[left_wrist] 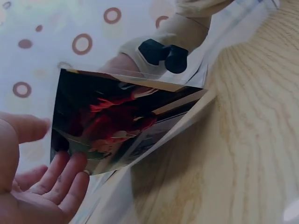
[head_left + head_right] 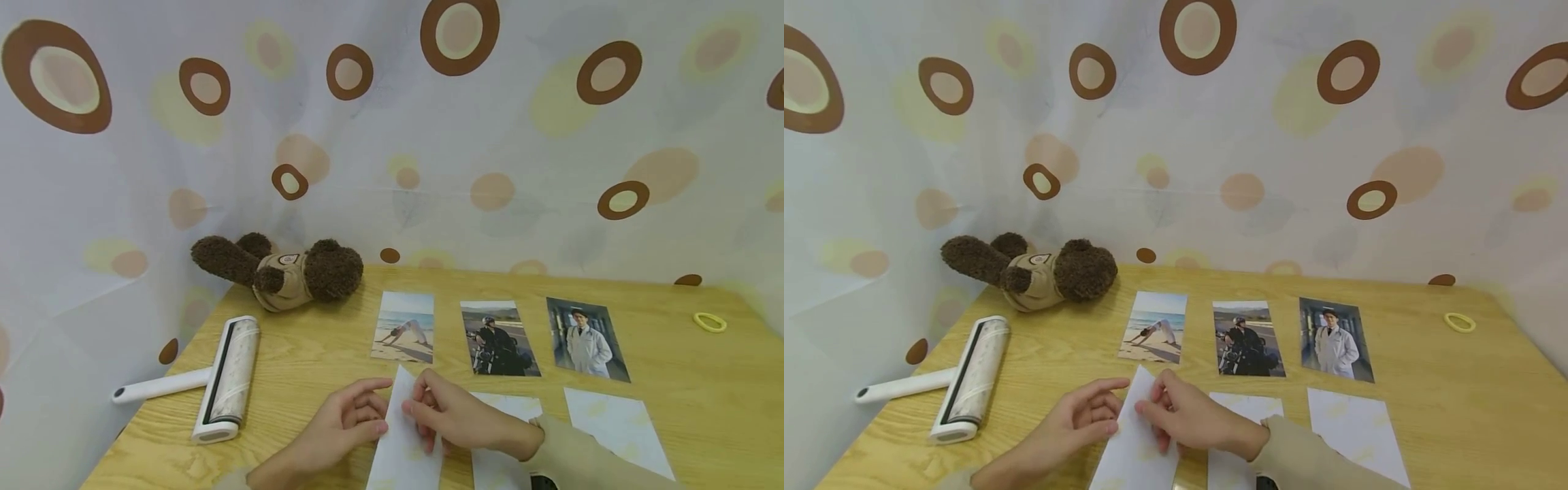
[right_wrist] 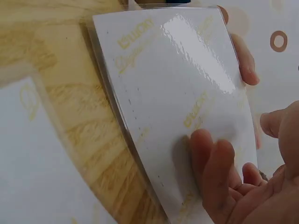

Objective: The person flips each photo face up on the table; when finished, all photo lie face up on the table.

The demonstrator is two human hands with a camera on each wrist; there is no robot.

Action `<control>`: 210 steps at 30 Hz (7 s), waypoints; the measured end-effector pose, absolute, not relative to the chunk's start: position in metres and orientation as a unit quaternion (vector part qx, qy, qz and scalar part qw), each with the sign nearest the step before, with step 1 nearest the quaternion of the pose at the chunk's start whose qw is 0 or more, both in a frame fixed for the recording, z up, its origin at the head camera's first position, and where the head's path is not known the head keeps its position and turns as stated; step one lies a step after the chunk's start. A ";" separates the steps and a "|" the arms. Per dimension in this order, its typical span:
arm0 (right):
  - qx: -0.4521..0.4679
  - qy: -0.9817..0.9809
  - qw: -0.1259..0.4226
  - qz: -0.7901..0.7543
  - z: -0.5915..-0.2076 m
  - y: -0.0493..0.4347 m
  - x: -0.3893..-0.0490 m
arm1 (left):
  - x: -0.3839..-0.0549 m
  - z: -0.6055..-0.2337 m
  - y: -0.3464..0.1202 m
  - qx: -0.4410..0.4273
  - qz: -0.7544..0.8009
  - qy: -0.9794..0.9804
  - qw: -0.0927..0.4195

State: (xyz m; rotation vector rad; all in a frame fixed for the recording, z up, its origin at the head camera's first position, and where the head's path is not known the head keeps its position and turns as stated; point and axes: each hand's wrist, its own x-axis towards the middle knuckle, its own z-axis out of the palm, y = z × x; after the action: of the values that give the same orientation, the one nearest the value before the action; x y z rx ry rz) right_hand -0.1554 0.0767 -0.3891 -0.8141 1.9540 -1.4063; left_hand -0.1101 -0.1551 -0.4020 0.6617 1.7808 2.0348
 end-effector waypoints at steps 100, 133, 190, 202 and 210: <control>-0.304 0.936 0.061 -0.169 -0.392 0.202 -0.147 | -0.136 -0.388 -0.042 0.501 0.067 0.848 0.160; -0.251 0.958 -0.005 -0.137 -0.386 0.190 -0.149 | -0.136 -0.396 -0.034 0.206 0.495 0.826 0.176; -0.275 0.900 0.201 -0.271 -0.379 0.214 -0.151 | -0.137 -0.403 -0.039 0.489 0.186 0.843 0.124; -0.244 0.928 0.171 -0.224 -0.385 0.207 -0.148 | -0.142 -0.401 -0.044 0.499 0.173 0.839 0.130; -0.251 0.925 0.175 -0.223 -0.386 0.208 -0.147 | -0.141 -0.396 -0.043 0.492 0.153 0.847 0.131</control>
State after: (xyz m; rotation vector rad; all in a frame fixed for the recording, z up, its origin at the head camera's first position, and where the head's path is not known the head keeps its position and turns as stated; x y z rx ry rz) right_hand -0.1475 0.2083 -0.3865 -0.7122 2.6217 -0.6305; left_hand -0.1406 -0.0434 -0.3957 1.4299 2.4585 0.4437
